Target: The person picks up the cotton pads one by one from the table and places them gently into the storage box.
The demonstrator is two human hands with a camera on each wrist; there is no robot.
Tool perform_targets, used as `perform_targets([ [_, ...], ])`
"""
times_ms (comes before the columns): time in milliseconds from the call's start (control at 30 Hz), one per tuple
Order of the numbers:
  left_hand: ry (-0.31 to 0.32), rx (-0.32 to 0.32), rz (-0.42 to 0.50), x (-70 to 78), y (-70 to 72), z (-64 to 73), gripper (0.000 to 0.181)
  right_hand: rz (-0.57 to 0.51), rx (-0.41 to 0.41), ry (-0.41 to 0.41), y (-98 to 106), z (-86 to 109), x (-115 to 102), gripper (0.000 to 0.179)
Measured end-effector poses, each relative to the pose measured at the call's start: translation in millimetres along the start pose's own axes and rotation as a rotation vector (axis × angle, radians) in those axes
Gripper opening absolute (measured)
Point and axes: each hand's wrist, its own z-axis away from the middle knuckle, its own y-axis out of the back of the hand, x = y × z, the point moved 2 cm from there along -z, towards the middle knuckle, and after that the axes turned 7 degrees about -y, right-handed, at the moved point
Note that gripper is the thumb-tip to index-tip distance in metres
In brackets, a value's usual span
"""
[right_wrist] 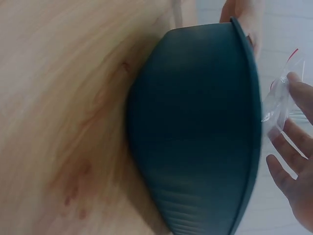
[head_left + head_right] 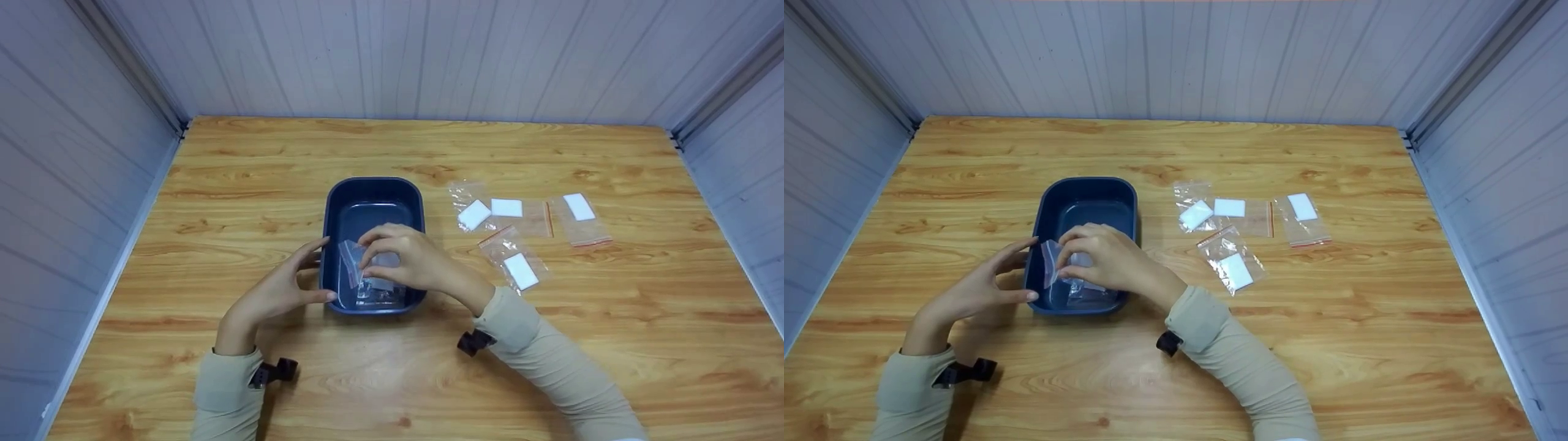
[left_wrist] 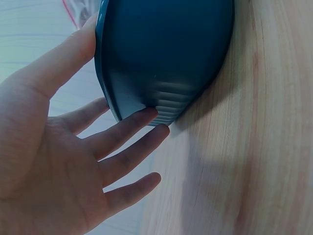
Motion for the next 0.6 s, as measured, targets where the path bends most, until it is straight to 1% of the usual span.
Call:
perform_targets([
  [167, -0.012, 0.001, 0.002, -0.8, -0.3, -0.6, 0.092, 0.03, -0.029, -0.044, -4.1, 2.3, 4.9, 0.014],
  [333, -0.017, 0.004, 0.002, -0.5, 0.4, 0.1, 0.092, 0.042, -0.046, -0.065, -5.9, 3.4, 7.1, 0.018],
  [433, -0.02, 0.001, -0.006, -0.6, 0.2, 0.1, 0.092, 0.031, -0.036, -0.077, -5.5, 4.6, 8.4, 0.018],
  [600, -0.028, -0.004, -0.014, -1.6, 0.3, 0.3, 0.092, 0.012, 0.014, -0.049, -3.3, 6.7, 8.4, 0.017],
])
